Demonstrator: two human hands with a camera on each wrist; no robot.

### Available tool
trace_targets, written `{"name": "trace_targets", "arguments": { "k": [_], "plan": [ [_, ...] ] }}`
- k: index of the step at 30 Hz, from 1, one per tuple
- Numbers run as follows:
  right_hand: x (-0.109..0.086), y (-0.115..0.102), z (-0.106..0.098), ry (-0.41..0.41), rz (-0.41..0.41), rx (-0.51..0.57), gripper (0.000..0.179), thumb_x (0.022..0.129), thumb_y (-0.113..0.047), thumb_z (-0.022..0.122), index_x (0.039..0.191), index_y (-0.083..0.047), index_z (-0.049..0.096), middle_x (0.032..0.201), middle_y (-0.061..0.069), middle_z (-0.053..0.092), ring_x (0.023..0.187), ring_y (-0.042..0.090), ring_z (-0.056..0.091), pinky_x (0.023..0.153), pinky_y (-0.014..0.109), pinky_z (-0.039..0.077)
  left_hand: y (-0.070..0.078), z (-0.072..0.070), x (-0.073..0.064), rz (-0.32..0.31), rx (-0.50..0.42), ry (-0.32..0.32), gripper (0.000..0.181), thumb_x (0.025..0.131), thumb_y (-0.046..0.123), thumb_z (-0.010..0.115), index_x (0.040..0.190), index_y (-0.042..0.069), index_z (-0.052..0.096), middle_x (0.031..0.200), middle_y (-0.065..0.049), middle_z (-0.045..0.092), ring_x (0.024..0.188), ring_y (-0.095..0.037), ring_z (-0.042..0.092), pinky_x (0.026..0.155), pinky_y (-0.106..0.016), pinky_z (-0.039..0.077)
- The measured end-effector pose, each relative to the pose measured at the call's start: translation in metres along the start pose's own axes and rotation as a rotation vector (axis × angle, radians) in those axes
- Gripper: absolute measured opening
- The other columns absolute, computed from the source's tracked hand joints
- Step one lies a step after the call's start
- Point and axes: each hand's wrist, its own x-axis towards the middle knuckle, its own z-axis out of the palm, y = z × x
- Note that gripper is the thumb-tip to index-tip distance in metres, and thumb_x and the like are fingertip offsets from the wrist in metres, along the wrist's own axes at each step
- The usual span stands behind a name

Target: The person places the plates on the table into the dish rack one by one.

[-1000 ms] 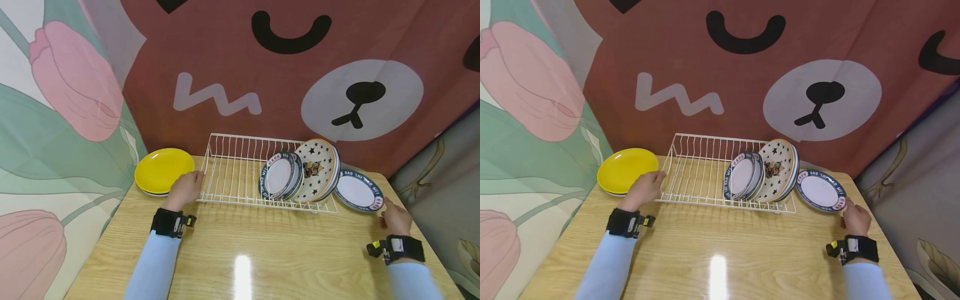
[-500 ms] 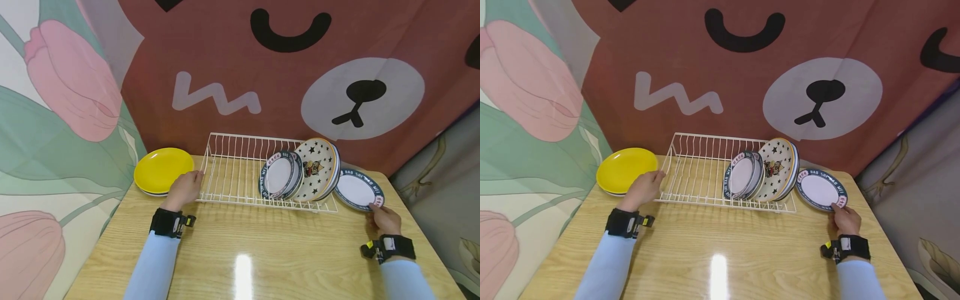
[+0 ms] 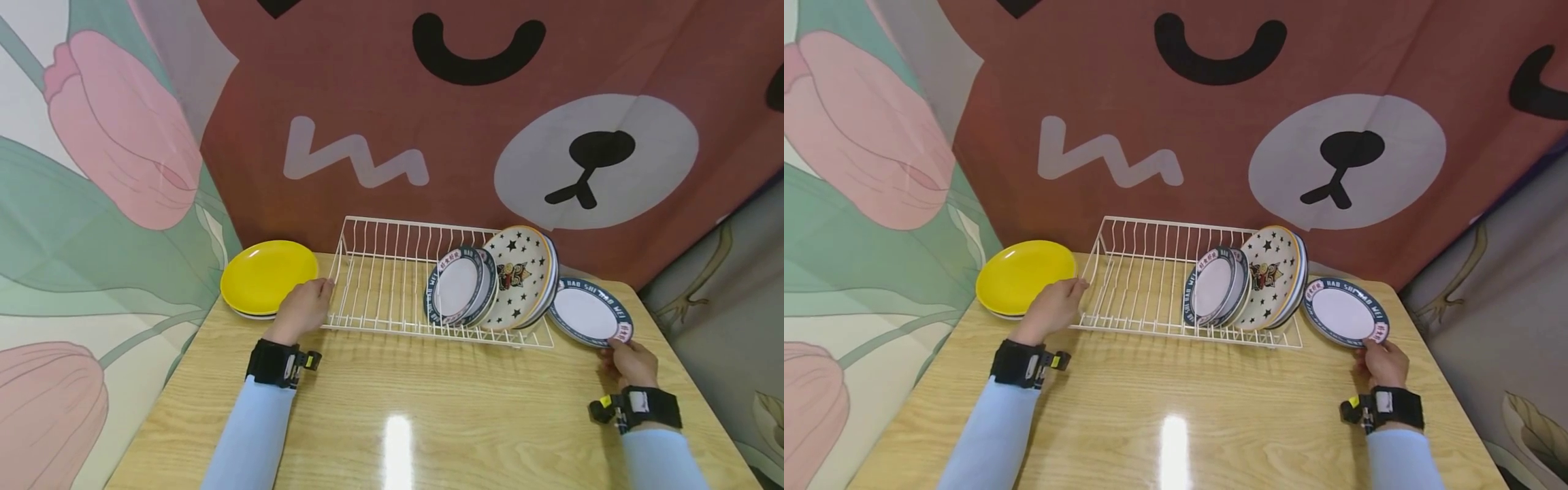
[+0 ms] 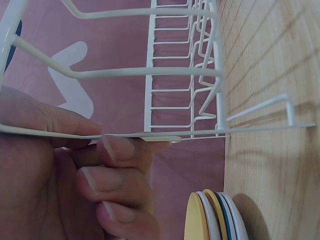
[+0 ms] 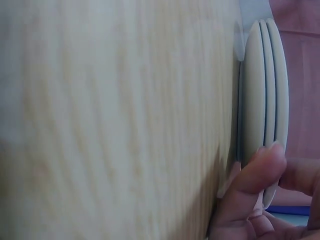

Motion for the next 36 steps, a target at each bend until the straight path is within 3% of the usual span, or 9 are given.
{"name": "trace_targets", "arguments": {
  "k": [8,16,24,36],
  "plan": [
    [-0.003,0.004,-0.009,-0.074,0.020,0.113,0.045,0.102,-0.021,0.036,0.144,-0.005,0.030,0.064,-0.005,0.060,0.065,0.014,0.061,0.059,0.030,0.057,0.001,0.000,0.002,0.004,0.021,-0.009,0.050,0.107,0.039,0.026,0.098,0.003,0.060,0.064,-0.006,0.042,0.054,-0.022,0.043,0.053,-0.033,0.036],
    [-0.004,0.003,-0.017,-0.155,0.056,0.257,0.059,0.104,-0.024,0.033,0.155,-0.016,0.004,0.067,-0.003,0.063,0.073,0.018,0.067,0.070,0.035,0.058,0.000,-0.001,0.003,0.004,0.023,-0.003,0.051,0.107,0.040,0.026,0.096,0.004,0.060,0.064,-0.006,0.043,0.054,-0.022,0.043,0.052,-0.033,0.036],
    [-0.004,0.011,-0.020,-0.230,-0.013,0.322,0.060,0.105,-0.025,0.032,0.155,-0.019,0.000,0.070,-0.004,0.065,0.077,0.019,0.068,0.069,0.033,0.058,-0.001,0.000,0.002,0.001,0.031,-0.010,0.051,0.107,0.040,0.025,0.100,0.003,0.060,0.065,-0.007,0.043,0.055,-0.023,0.044,0.054,-0.034,0.037],
    [-0.009,0.015,-0.027,-0.262,-0.053,0.429,0.061,0.105,-0.026,0.036,0.155,-0.023,0.000,0.074,-0.002,0.065,0.078,0.020,0.068,0.070,0.033,0.058,-0.002,0.001,0.001,0.011,0.035,0.000,0.050,0.107,0.038,0.026,0.095,0.004,0.060,0.065,-0.007,0.043,0.054,-0.023,0.043,0.053,-0.034,0.036]
  ]
}}
